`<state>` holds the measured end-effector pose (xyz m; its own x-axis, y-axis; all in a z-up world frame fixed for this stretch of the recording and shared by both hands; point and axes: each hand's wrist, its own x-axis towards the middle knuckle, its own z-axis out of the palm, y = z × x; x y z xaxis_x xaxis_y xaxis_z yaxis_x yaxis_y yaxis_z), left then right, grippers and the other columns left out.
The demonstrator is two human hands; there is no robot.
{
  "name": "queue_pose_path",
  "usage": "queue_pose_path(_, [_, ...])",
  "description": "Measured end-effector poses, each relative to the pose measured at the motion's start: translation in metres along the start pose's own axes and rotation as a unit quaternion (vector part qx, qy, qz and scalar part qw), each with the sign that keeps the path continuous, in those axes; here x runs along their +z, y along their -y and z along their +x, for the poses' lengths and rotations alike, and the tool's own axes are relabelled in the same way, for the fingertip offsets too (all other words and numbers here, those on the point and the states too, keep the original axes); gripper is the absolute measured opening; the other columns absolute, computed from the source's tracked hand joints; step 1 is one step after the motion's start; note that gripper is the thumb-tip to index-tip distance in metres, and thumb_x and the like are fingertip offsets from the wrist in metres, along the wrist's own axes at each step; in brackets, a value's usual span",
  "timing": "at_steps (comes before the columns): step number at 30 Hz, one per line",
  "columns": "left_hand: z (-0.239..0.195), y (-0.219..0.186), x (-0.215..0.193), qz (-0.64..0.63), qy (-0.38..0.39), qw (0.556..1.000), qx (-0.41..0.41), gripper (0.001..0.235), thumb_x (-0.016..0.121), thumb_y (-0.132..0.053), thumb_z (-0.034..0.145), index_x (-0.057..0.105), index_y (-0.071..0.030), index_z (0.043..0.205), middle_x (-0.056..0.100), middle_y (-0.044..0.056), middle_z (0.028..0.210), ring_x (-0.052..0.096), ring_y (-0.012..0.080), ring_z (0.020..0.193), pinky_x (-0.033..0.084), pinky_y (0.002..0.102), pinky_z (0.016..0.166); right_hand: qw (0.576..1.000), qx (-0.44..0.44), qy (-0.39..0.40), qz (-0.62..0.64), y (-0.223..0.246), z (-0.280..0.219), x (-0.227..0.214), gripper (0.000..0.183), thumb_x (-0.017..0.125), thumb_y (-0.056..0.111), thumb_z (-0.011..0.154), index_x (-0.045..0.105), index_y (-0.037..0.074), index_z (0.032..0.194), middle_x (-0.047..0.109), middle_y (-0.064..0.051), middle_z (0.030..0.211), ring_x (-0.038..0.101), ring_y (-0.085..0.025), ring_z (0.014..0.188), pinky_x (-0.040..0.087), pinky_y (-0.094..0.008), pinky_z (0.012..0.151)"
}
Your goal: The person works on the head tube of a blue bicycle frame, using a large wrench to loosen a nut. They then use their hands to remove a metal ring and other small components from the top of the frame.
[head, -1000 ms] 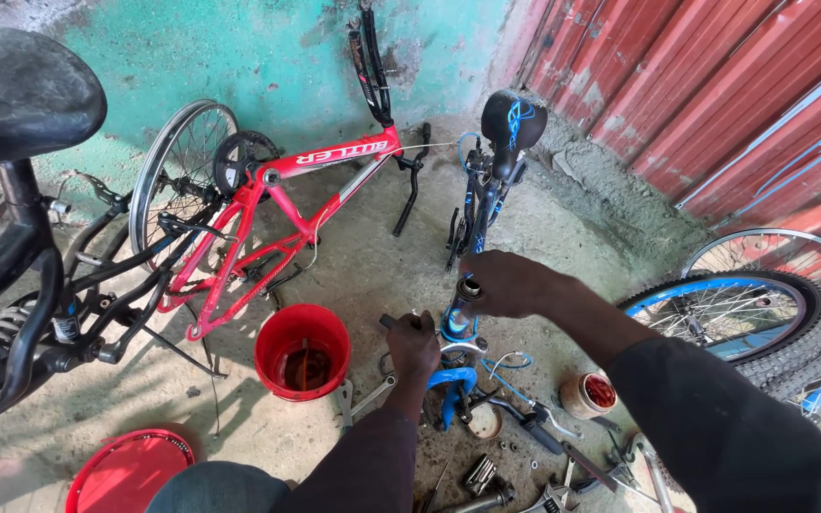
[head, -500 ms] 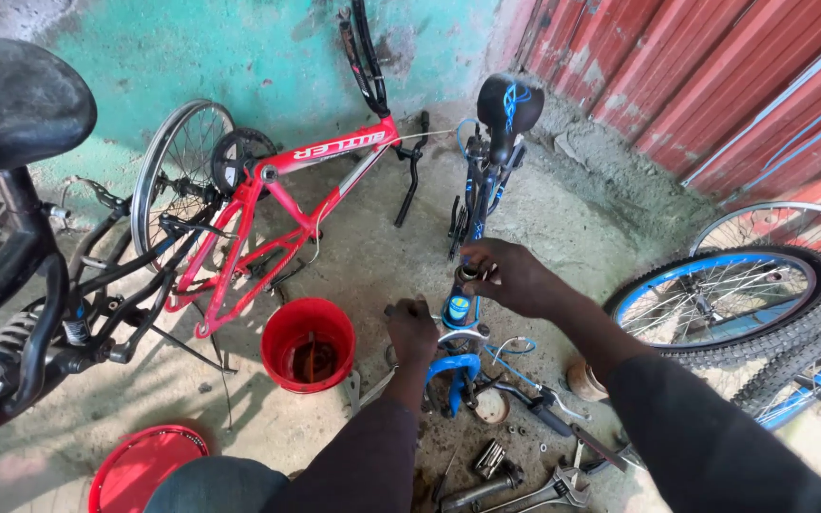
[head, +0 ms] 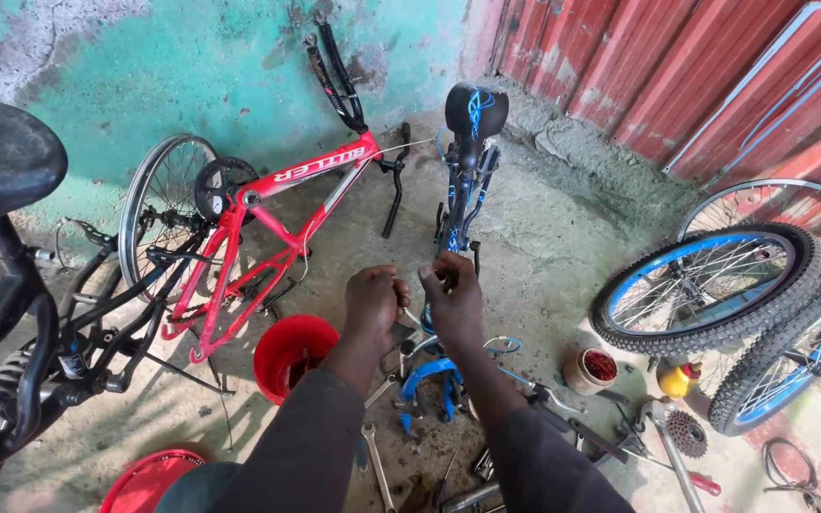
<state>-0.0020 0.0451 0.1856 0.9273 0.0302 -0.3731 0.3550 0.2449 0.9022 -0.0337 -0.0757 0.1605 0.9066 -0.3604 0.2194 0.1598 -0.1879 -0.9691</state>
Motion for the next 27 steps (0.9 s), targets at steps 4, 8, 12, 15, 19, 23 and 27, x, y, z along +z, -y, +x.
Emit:
queue_pose_path(4, [0.004, 0.000, -0.005, -0.061, -0.035, 0.997, -0.038, 0.012, 0.046, -0.013, 0.095, 0.058, -0.011, 0.093, 0.053, 0.005, 0.064, 0.054, 0.0177, 0.048, 0.037, 0.023, 0.041, 0.970, 0.036, -0.153, 0.184, 0.012, -0.002, 0.032, 0.034, 0.050, 0.025, 0.110, 0.059, 0.000, 0.131, 0.066, -0.015, 0.100, 0.061, -0.019, 0.094, 0.052, -0.036, 0.086])
queue_pose_path(8, [0.022, 0.015, 0.002, 0.002, -0.016, 1.000, 0.025, 0.021, 0.054, -0.012, 0.090, 0.073, -0.003, 0.093, 0.054, 0.009, 0.064, 0.049, 0.0157, 0.043, 0.034, 0.023, 0.036, 0.954, 0.023, -0.165, 0.248, 0.002, 0.002, 0.031, 0.038, 0.033, 0.023, 0.115, 0.060, 0.000, 0.127, 0.071, -0.018, 0.107, 0.068, -0.020, 0.099, 0.055, -0.034, 0.089])
queue_pose_path(12, [0.031, 0.023, -0.003, 0.289, 0.069, 0.943, 0.152, 0.031, 0.066, -0.018, 0.094, 0.079, -0.018, 0.122, 0.073, 0.013, 0.099, 0.074, 0.0220, 0.075, 0.058, 0.032, 0.059, 0.979, 0.010, -0.097, 0.178, 0.002, -0.004, 0.006, 0.048, 0.024, 0.029, 0.116, 0.058, 0.000, 0.134, 0.067, -0.022, 0.122, 0.065, -0.031, 0.120, 0.049, -0.045, 0.105])
queue_pose_path(15, [0.033, 0.018, 0.000, 0.394, 0.157, 0.875, 0.233, 0.049, 0.084, -0.028, 0.085, 0.074, -0.018, 0.131, 0.072, 0.018, 0.111, 0.074, 0.0379, 0.094, 0.062, 0.047, 0.080, 0.996, 0.017, -0.086, 0.017, 0.010, -0.012, -0.013, 0.030, 0.043, 0.016, 0.111, 0.062, 0.006, 0.132, 0.069, -0.020, 0.121, 0.067, -0.035, 0.121, 0.051, -0.050, 0.105])
queue_pose_path(19, [0.028, 0.016, -0.004, 0.394, 0.203, 0.842, 0.309, 0.047, 0.076, -0.018, 0.092, 0.069, -0.014, 0.137, 0.070, 0.018, 0.115, 0.071, 0.0421, 0.101, 0.060, 0.049, 0.083, 0.997, 0.065, -0.048, 0.018, 0.013, -0.022, -0.024, 0.030, 0.055, 0.009, 0.105, 0.068, 0.008, 0.132, 0.072, -0.019, 0.117, 0.071, -0.033, 0.113, 0.055, -0.048, 0.097])
queue_pose_path(23, [0.029, 0.020, -0.002, 0.343, 0.187, 0.861, 0.327, 0.045, 0.084, -0.019, 0.087, 0.070, -0.008, 0.128, 0.071, 0.017, 0.108, 0.072, 0.0390, 0.101, 0.060, 0.047, 0.081, 0.996, 0.054, -0.032, 0.064, 0.016, -0.028, -0.023, 0.033, 0.053, 0.005, 0.106, 0.065, 0.002, 0.136, 0.068, -0.022, 0.127, 0.065, -0.040, 0.125, 0.048, -0.053, 0.104])
queue_pose_path(27, [0.065, 0.068, 0.015, 0.273, 0.151, 0.906, 0.288, 0.042, 0.088, -0.013, 0.083, 0.066, -0.001, 0.117, 0.070, 0.014, 0.096, 0.066, 0.0198, 0.069, 0.053, 0.036, 0.058, 1.000, -0.019, 0.010, -0.019, 0.004, -0.016, -0.024, 0.038, 0.041, 0.014, 0.112, 0.062, 0.003, 0.141, 0.065, -0.019, 0.125, 0.053, -0.035, 0.124, 0.038, -0.051, 0.108])
